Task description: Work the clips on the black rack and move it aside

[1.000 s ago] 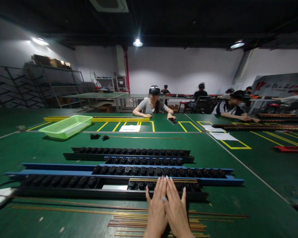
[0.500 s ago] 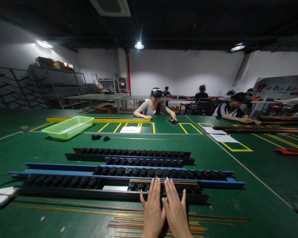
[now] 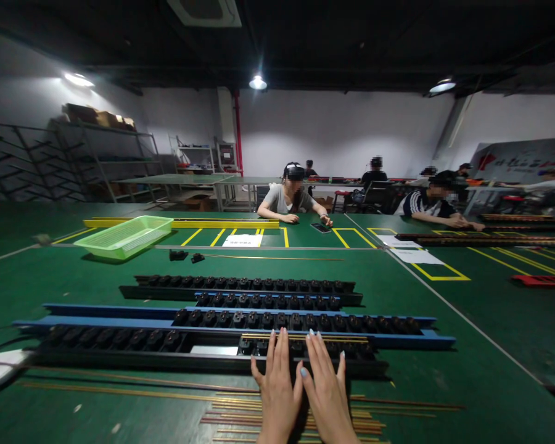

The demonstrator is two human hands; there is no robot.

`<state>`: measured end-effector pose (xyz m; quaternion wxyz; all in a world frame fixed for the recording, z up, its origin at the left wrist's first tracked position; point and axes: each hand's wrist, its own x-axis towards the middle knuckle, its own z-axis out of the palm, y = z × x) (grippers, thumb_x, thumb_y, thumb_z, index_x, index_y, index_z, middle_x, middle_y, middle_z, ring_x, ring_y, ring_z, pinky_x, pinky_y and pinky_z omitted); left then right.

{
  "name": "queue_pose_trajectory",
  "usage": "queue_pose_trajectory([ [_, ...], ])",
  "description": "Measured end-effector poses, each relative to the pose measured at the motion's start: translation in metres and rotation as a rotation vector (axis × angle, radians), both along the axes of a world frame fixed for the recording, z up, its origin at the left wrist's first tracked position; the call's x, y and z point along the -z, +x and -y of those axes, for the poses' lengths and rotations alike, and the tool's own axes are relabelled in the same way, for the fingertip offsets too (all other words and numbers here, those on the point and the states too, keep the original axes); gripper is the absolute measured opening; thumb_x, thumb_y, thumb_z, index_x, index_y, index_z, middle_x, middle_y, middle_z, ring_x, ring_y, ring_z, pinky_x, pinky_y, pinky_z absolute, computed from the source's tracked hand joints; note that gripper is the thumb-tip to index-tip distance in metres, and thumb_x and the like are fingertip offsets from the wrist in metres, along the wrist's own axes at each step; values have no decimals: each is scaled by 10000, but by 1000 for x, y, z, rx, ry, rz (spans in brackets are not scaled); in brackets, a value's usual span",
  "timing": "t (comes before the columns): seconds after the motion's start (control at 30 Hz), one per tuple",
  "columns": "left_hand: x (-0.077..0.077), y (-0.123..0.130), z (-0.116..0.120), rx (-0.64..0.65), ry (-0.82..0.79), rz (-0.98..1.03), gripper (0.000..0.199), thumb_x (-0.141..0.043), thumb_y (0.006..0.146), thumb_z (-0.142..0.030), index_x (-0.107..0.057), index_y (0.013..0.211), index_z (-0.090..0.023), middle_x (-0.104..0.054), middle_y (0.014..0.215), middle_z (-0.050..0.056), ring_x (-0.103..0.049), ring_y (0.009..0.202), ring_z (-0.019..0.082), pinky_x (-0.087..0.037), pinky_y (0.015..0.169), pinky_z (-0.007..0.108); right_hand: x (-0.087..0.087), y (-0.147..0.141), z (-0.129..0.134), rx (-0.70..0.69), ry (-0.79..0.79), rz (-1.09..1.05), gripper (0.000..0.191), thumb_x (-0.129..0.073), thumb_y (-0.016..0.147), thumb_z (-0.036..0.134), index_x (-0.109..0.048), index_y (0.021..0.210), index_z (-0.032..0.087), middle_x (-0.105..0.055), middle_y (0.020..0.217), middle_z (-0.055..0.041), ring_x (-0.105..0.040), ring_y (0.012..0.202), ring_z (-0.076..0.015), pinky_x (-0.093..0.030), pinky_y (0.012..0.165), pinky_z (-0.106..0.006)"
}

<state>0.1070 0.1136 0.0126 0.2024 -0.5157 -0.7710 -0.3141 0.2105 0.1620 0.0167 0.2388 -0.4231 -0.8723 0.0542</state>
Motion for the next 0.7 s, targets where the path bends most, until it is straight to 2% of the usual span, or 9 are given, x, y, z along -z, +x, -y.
queue_pose_trajectory([
  [0.13, -3, -7, 1, -56, 9, 22, 594, -397, 909, -246, -202, 1469, -235, -485, 1413, 88, -371, 1346, 211, -17, 1125, 532, -4, -1, 2, 26, 24, -10, 543, -215, 975, 455, -71, 1476, 304, -263, 1526, -40, -265, 1401, -215, -151, 1117, -614],
  [0.33, 0, -16, -1, -90, 1, -11, 556, -389, 917, -266, -249, 1455, -261, -524, 1378, 95, -457, 1280, 223, -34, 1119, 546, -4, -2, 4, 32, 27, -21, 537, -222, 976, 452, -91, 1476, 307, -275, 1523, -36, -271, 1400, -214, -155, 1117, -609],
  [0.7, -1, -23, 1, -159, 18, -24, 590, -348, 936, -242, -105, 1472, -276, -477, 1418, 89, -458, 1278, 208, -59, 1110, 524, -3, -1, 3, 20, 9, -14, 534, -200, 978, 450, -108, 1481, 296, -259, 1529, -37, -249, 1409, -200, -120, 1125, -606],
])
